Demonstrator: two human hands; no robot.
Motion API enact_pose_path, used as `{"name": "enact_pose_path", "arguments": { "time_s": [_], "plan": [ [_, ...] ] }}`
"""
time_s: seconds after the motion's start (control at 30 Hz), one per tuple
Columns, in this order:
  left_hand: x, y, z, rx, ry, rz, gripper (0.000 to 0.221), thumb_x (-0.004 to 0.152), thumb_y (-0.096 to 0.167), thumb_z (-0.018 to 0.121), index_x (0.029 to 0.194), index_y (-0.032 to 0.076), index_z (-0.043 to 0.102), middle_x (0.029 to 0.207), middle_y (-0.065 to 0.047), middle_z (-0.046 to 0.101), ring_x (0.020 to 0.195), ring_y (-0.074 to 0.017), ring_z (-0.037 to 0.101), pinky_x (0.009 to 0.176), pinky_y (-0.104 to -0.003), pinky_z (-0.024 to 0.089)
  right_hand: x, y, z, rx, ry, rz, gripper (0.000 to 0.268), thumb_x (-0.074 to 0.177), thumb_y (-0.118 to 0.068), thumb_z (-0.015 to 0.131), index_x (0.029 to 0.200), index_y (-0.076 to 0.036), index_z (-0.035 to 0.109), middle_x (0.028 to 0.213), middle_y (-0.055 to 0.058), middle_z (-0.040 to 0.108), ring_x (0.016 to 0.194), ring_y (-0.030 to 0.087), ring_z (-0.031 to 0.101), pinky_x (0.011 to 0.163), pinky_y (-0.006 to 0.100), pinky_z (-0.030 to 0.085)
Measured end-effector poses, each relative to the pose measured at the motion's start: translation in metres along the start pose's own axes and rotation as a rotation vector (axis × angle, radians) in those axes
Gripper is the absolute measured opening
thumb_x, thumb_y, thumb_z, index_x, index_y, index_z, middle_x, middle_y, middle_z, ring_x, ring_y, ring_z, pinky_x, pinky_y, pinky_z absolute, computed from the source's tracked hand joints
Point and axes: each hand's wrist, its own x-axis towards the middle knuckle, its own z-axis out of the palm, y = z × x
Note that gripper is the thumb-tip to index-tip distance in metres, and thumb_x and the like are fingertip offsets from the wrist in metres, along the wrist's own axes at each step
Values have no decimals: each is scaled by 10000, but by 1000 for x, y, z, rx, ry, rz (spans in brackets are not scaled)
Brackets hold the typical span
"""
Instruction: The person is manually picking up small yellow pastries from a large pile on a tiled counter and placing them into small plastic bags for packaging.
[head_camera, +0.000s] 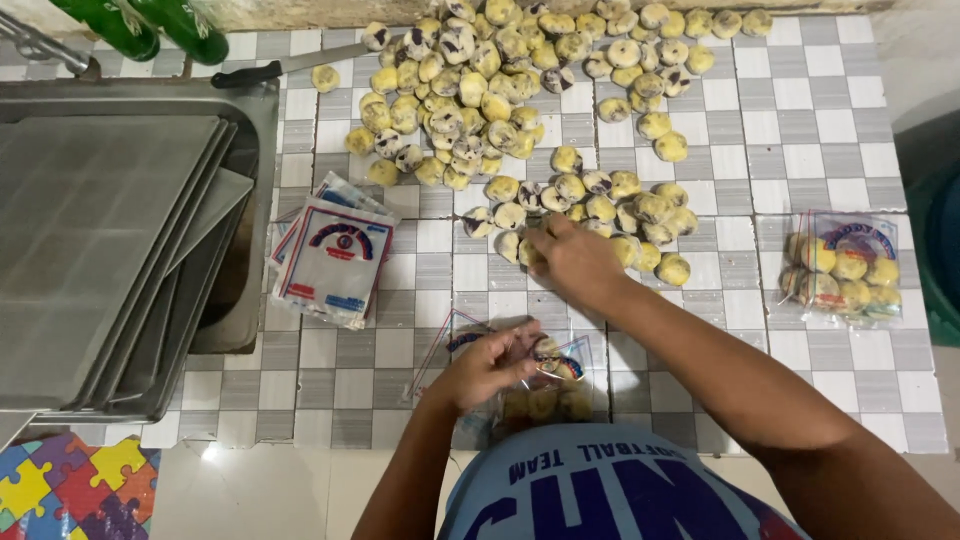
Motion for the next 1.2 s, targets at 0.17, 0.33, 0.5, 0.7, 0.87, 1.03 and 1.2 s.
{"name": "enact_pose_path", "arguments": {
  "time_s": [0.17,0.33,0.5,0.7,0.87,1.03,1.2],
  "plan": [
    [1,-2,-13,28,-87,15,674,804,31,640,1385,-60,310,1369,-253,410,1261,-310,389,1053,-439,294,-2,10,18,-28,-12,-31,327,689,-339,721,941,-171,595,938,49,566,915,274,619,780,379,517],
    [5,-7,-13,-68,-88,8,708,765,-81,592,1399,-65,277,1371,-266,402,1281,-334,376,1063,-445,286,-16,2,-15,68,-130,-50,242,744,-272,674,947,-175,586,932,57,655,979,281,625,902,415,441],
    [13,-34,-16,-120,-58,-12,756,739,-87,590,1428,25,302,1350,-144,464,1224,-199,429,1019,-331,356,-18,8,-30,343,-215,154,248,760,-213,669,995,-149,623,933,130,672,914,336,646,804,447,504],
    [5,-21,-16,-97,-35,-63,812,707,-121,543,1446,58,257,1301,-188,511,1204,-236,476,968,-300,407,8,-37,-62,-45,-200,-40,303,795,-388,629,1026,-192,648,1019,49,627,964,285,626,833,436,497],
    [9,-27,-18,-111,-42,-49,923,699,-128,509,1486,115,93,1346,-215,439,828,-137,544,667,-210,449,13,-14,13,-114,3,-184,247,816,-321,605,1007,-167,631,966,65,584,929,280,611,768,391,505],
    [4,-41,-18,-176,-42,-39,954,682,-151,476,1488,148,64,1361,-255,413,664,-102,539,540,-181,412,-14,-1,-15,285,-353,-20,205,814,-226,595,964,-93,637,921,164,618,897,397,620,758,468,506],
    [2,-30,-8,-71,11,7,899,733,-116,483,1474,74,12,1308,-262,473,1058,-260,548,804,-267,464,-30,-7,-42,657,-626,46,270,801,-145,626,1059,-71,594,1012,216,673,992,446,605,833,518,465]
  ]
}}
